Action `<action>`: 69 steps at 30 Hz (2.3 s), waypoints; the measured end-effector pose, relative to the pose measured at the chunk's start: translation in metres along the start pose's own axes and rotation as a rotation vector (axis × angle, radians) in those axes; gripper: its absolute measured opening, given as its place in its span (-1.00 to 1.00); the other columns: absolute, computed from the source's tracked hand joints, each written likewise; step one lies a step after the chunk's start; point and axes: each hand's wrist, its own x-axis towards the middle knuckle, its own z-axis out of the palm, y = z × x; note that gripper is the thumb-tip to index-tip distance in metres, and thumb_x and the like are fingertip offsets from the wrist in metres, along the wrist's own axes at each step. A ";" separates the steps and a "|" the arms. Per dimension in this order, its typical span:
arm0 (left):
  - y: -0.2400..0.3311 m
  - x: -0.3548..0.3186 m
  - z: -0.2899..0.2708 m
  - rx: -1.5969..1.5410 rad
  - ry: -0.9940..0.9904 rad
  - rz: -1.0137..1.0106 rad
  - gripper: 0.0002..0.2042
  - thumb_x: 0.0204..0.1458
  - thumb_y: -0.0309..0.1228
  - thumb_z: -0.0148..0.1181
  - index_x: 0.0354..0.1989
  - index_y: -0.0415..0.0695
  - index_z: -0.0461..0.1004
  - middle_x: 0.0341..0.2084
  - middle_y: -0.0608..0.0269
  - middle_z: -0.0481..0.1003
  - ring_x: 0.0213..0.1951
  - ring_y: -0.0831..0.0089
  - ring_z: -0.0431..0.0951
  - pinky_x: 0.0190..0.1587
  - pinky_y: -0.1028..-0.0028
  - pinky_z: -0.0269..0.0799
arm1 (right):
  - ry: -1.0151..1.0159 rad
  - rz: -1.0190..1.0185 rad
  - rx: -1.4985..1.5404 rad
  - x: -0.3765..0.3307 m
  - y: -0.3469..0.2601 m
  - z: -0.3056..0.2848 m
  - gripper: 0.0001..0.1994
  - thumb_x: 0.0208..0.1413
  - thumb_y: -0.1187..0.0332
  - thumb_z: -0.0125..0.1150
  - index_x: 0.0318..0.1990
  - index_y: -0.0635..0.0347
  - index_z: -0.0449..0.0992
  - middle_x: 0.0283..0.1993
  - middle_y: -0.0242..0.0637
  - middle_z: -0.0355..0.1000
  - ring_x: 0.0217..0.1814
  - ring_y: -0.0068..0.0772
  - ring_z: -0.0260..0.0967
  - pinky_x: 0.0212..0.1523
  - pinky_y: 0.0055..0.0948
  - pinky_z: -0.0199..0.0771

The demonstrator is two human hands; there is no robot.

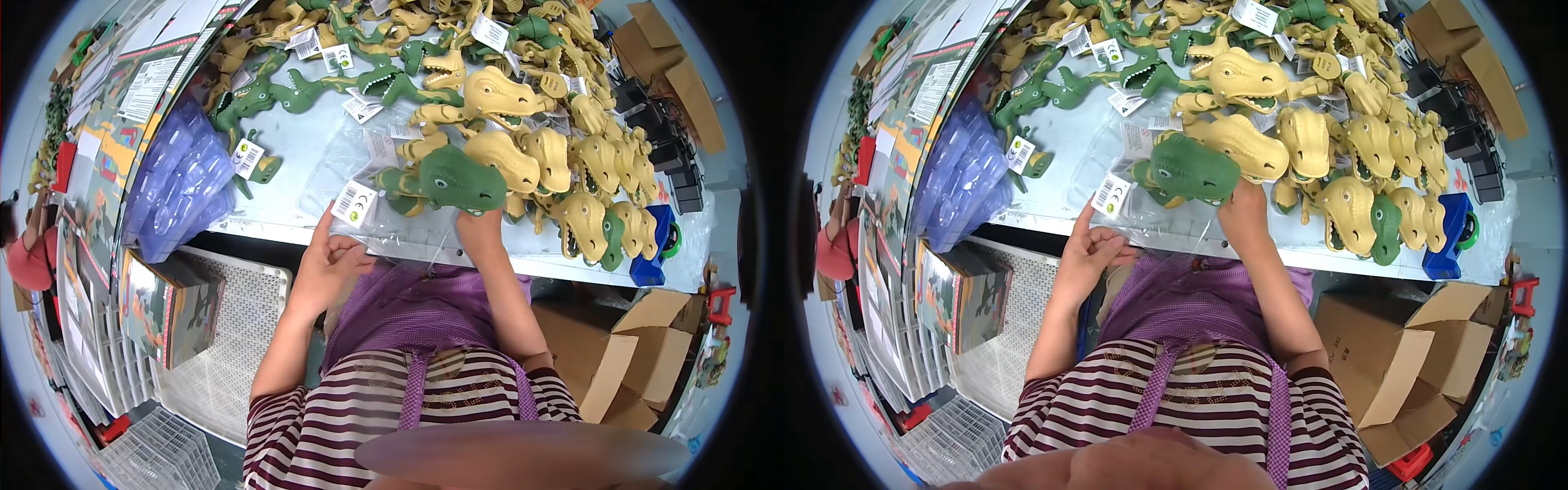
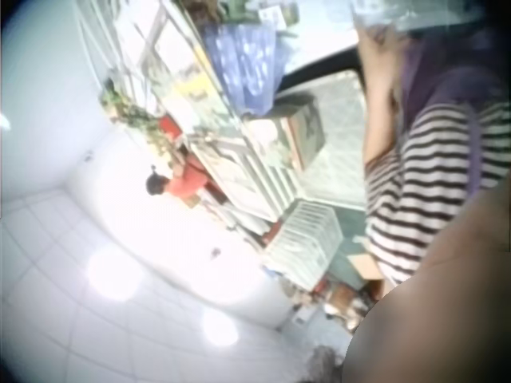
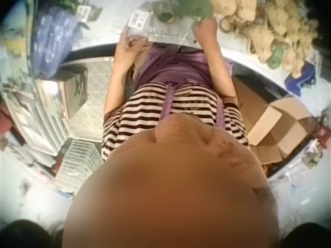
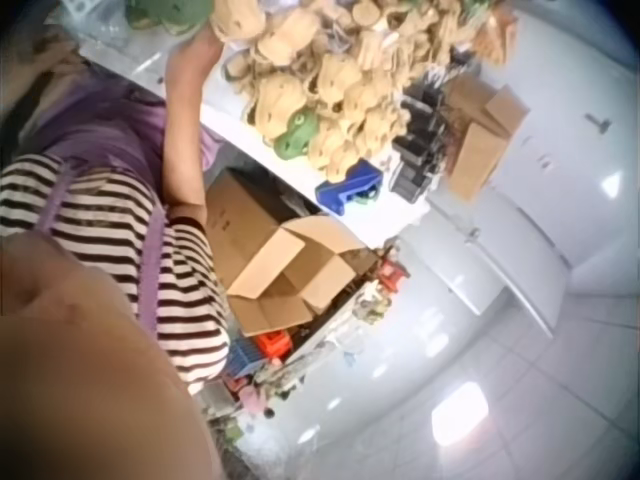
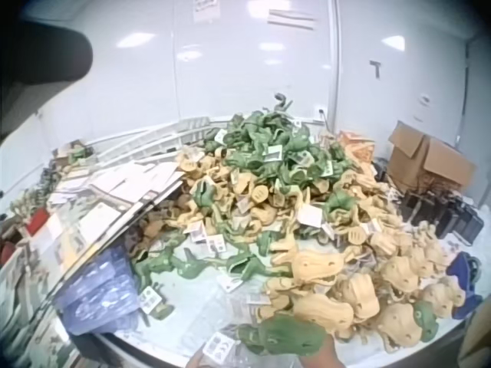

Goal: Inspecting and organizing plastic toy dinosaur heads on a factory workbench.

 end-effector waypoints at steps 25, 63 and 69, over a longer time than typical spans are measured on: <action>0.038 0.007 -0.022 0.229 0.134 0.358 -0.44 0.10 -0.56 0.03 0.28 -0.17 0.00 -0.43 0.23 0.44 -0.42 0.52 0.46 -0.30 0.54 0.43 | -0.081 0.087 0.040 -0.009 0.019 0.008 -0.67 -0.11 0.67 -0.04 -0.12 0.33 0.42 -0.13 0.12 0.36 -0.06 0.18 0.28 -0.06 -0.09 0.31; 0.181 0.069 -0.035 0.123 -0.124 0.699 -0.65 0.05 -0.38 0.10 -0.03 -0.31 0.32 -0.27 -0.01 0.51 -0.18 0.23 0.53 -0.08 0.31 0.43 | -0.059 0.118 -0.028 -0.004 0.015 0.007 -0.71 -0.15 0.61 -0.03 -0.19 0.32 0.42 -0.17 0.09 0.39 -0.08 0.16 0.30 -0.06 -0.13 0.31; 0.098 -0.003 -0.071 -0.138 -0.226 0.594 -0.57 0.01 -0.31 0.22 -0.02 -0.29 0.30 -0.28 0.04 0.50 -0.20 0.19 0.52 0.07 0.00 0.31 | -0.053 0.096 -0.046 0.001 0.002 0.004 -0.70 -0.16 0.62 -0.05 -0.18 0.33 0.40 -0.20 0.11 0.36 -0.11 0.20 0.28 -0.07 -0.07 0.29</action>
